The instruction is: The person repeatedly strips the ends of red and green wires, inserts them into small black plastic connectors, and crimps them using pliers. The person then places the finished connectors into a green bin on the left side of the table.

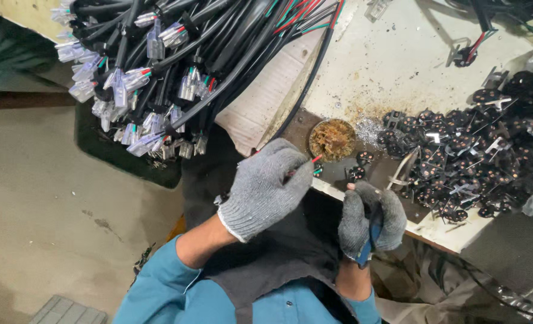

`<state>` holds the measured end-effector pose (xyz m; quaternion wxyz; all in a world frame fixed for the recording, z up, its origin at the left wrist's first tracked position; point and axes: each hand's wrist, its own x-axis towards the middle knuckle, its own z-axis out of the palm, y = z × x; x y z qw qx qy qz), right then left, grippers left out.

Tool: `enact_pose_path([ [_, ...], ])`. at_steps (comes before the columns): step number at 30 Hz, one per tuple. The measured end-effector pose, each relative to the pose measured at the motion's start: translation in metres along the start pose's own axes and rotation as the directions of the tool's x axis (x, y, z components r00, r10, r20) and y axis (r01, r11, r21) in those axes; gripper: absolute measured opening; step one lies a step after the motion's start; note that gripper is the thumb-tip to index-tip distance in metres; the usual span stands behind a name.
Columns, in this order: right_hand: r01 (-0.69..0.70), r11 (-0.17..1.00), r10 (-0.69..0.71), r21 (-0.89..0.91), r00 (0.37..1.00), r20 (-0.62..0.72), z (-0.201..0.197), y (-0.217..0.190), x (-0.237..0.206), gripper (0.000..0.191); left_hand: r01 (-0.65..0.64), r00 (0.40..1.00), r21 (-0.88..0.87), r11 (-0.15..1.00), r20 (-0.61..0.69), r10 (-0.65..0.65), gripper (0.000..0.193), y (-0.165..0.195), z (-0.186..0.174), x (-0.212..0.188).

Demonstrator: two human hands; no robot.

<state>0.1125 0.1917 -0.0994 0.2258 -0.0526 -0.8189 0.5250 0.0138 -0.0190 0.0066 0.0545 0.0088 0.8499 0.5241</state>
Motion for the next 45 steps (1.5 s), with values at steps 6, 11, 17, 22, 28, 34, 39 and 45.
enact_pose_path([
  [6, 0.035, 0.998, -0.032, -0.058, 0.998, 0.047, -0.005, 0.000, 0.005, 0.057, 0.003, 0.997, 0.139, 0.990, 0.079, -0.014, 0.017, 0.014, -0.006, 0.024],
  [11, -0.123, 0.989, 0.120, 0.087, 0.992, 0.037, 0.009, -0.033, 0.007, 0.049, 0.020, 0.995, 0.034, 0.999, 0.092, -0.023, 0.011, 0.021, -0.011, 0.003],
  [17, 0.109, 0.912, -0.063, -0.395, 0.990, 0.128, 0.045, -0.044, 0.000, 0.041, 0.060, 0.998, -0.142, 0.988, 0.022, -0.057, 0.010, 0.004, 0.001, -0.017],
  [22, -0.523, 0.766, 0.499, 0.375, 0.851, 0.167, 0.047, -0.050, 0.010, 0.029, 0.241, 0.960, -0.506, 0.828, 0.250, -0.126, 0.014, -0.006, -0.001, -0.014],
  [28, 0.065, 0.920, -0.016, -0.386, 0.992, 0.128, 0.041, -0.075, 0.022, 0.027, -0.166, 0.976, 0.038, 0.985, 0.149, 0.159, 0.016, -0.011, 0.004, -0.013],
  [34, 0.026, 0.969, -0.012, -0.244, 0.998, 0.062, 0.043, -0.071, 0.025, 0.029, -0.158, 0.985, -0.039, 0.987, 0.057, 0.160, 0.015, -0.012, 0.008, -0.018],
  [39, 0.101, 0.952, -0.080, -0.290, 0.993, 0.082, 0.043, -0.072, 0.022, 0.032, -0.129, 0.990, 0.077, 0.989, 0.071, 0.123, 0.016, -0.008, 0.013, -0.014],
  [45, -0.313, 0.949, 0.317, 0.047, 0.935, -0.157, 0.028, -0.069, 0.014, 0.023, -0.153, 0.987, 0.181, 0.972, 0.085, 0.139, 0.022, -0.007, 0.020, -0.011],
])
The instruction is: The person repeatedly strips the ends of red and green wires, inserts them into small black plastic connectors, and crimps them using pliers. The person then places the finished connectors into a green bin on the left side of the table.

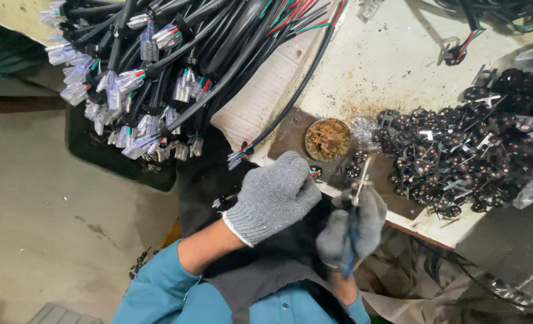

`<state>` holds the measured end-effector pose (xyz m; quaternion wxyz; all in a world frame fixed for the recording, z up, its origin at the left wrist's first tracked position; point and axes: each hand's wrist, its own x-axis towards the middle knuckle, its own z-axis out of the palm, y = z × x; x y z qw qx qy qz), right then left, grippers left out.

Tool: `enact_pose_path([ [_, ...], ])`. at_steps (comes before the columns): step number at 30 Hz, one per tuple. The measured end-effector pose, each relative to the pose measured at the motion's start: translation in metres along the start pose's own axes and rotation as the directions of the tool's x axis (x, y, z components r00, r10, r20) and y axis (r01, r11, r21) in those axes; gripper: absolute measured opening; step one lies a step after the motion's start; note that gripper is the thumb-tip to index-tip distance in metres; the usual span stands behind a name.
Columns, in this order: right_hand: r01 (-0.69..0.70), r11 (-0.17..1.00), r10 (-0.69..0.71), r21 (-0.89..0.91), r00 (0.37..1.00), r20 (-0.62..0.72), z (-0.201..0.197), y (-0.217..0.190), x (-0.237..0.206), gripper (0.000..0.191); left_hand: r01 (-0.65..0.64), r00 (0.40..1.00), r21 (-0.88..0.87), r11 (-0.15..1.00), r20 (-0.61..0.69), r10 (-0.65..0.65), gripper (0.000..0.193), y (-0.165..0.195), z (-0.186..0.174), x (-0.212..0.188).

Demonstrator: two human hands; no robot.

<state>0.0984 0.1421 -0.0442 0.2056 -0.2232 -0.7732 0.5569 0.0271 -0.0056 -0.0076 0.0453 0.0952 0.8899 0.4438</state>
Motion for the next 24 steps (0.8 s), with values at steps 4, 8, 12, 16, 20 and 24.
enact_pose_path([
  [4, 0.014, 0.982, -0.025, 0.189, 0.998, 0.057, -0.025, 0.017, 0.003, 0.025, -0.012, 0.999, -0.018, 1.000, 0.031, 0.013, 0.022, -0.003, 0.000, 0.000],
  [8, 0.277, 0.960, -0.279, 0.036, 0.955, 0.103, -0.034, 0.032, 0.007, 0.035, -0.025, 0.997, 0.024, 0.999, 0.067, 0.023, 0.023, -0.005, 0.001, 0.000],
  [12, 0.390, 0.909, -0.349, -0.149, 0.906, 0.241, -0.036, 0.032, 0.011, 0.031, -0.028, 0.997, 0.031, 0.999, 0.070, 0.026, 0.025, -0.007, 0.000, 0.000],
  [16, 0.424, 0.902, -0.394, -0.088, 0.888, 0.239, -0.037, 0.025, 0.012, 0.034, -0.068, 0.996, -0.017, 0.998, 0.053, 0.069, 0.023, -0.006, -0.002, -0.001],
  [20, 0.411, 0.892, -0.363, -0.189, 0.899, 0.244, -0.037, 0.025, 0.011, 0.032, -0.052, 0.998, 0.053, 0.997, 0.039, 0.050, 0.022, -0.004, 0.003, -0.002],
  [24, 0.440, 0.893, -0.414, -0.101, 0.888, 0.201, -0.035, 0.029, 0.011, 0.035, -0.072, 0.997, 0.064, 0.995, 0.031, 0.070, 0.022, -0.005, 0.009, -0.001],
])
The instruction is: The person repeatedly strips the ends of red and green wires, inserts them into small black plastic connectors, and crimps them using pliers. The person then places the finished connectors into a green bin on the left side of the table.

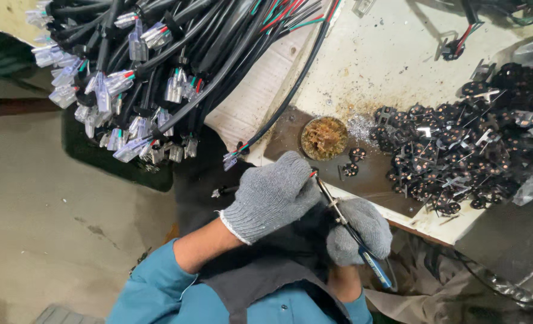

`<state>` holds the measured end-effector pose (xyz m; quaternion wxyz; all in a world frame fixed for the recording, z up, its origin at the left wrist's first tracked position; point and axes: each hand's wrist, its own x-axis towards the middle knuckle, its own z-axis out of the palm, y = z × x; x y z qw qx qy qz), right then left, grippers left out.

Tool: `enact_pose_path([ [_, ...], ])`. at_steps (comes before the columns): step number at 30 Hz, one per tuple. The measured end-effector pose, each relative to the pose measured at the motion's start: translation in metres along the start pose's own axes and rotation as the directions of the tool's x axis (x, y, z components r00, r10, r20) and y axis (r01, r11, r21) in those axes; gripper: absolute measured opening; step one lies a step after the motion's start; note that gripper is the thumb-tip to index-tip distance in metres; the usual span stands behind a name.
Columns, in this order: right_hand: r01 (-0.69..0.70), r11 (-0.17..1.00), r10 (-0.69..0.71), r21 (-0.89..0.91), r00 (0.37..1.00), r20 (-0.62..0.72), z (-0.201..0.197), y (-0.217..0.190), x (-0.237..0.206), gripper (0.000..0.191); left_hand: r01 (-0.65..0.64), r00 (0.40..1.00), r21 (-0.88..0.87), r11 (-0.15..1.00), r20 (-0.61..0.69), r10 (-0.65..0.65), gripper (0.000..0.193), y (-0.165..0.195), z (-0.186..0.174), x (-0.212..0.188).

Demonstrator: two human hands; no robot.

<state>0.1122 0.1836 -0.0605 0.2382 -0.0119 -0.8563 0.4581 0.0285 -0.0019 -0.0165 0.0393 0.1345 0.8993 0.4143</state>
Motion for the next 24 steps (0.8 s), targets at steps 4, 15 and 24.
enact_pose_path([
  [4, -0.026, 1.000, 0.026, 0.015, 1.000, -0.008, -0.002, -0.001, 0.002, 0.037, 0.026, 0.999, 0.028, 0.999, 0.026, -0.027, 0.026, 0.000, 0.000, 0.002],
  [15, -0.079, 0.997, 0.079, 0.003, 0.994, 0.071, -0.008, -0.003, 0.013, 0.033, 0.003, 1.000, 0.027, 1.000, 0.006, -0.003, 0.025, -0.004, -0.001, 0.002],
  [24, -0.108, 0.990, 0.113, 0.092, 0.993, -0.041, -0.004, 0.002, 0.003, 0.034, -0.013, 0.999, 0.002, 1.000, 0.048, 0.013, 0.027, -0.007, -0.001, 0.003],
])
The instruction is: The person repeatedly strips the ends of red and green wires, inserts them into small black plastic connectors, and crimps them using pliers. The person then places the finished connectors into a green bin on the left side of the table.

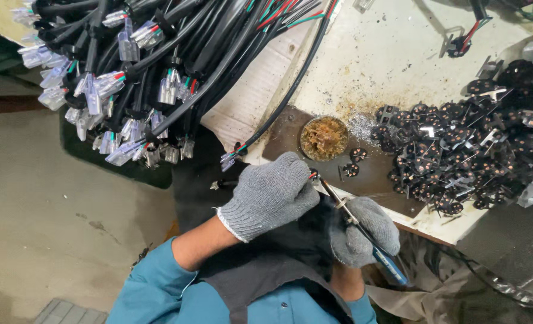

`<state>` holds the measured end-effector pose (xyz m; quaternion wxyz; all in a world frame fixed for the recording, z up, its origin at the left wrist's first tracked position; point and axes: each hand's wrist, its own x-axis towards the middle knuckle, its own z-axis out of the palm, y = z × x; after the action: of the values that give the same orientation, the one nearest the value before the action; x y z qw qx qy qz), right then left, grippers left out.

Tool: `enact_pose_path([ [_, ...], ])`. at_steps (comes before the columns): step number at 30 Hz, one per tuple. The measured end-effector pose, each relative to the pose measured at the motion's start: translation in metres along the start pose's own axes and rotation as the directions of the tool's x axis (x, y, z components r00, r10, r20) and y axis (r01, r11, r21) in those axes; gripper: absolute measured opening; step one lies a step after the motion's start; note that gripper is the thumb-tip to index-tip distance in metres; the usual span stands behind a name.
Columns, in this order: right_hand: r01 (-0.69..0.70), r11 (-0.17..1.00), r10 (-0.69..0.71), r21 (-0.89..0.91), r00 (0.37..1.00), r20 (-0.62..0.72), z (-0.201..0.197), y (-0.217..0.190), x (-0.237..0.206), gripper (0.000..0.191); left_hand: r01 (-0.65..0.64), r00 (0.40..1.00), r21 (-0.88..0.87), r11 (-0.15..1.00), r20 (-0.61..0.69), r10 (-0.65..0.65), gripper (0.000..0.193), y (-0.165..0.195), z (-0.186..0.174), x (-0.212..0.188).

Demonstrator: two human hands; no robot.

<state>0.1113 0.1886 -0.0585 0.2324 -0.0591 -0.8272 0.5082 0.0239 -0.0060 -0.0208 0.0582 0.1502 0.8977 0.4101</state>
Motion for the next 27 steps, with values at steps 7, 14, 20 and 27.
enact_pose_path([
  [7, 0.030, 0.999, -0.029, 0.019, 0.999, -0.013, 0.008, 0.003, -0.002, 0.034, 0.009, 1.000, -0.040, 0.999, -0.003, -0.009, 0.024, -0.001, -0.001, -0.001],
  [14, 0.166, 0.981, -0.142, -0.099, 0.966, 0.217, 0.001, -0.011, 0.009, 0.032, -0.013, 1.000, -0.006, 1.000, 0.007, 0.013, 0.025, -0.002, 0.001, -0.001],
  [20, 0.148, 0.979, -0.111, -0.138, 0.963, 0.246, 0.000, -0.014, 0.015, 0.029, -0.004, 1.000, -0.030, 1.000, 0.012, 0.004, 0.026, 0.000, -0.001, 0.000],
  [27, 0.170, 0.985, -0.157, -0.040, 0.965, 0.211, 0.007, -0.017, 0.023, 0.032, -0.030, 0.999, -0.036, 0.999, -0.029, 0.029, 0.024, 0.001, -0.004, 0.001],
])
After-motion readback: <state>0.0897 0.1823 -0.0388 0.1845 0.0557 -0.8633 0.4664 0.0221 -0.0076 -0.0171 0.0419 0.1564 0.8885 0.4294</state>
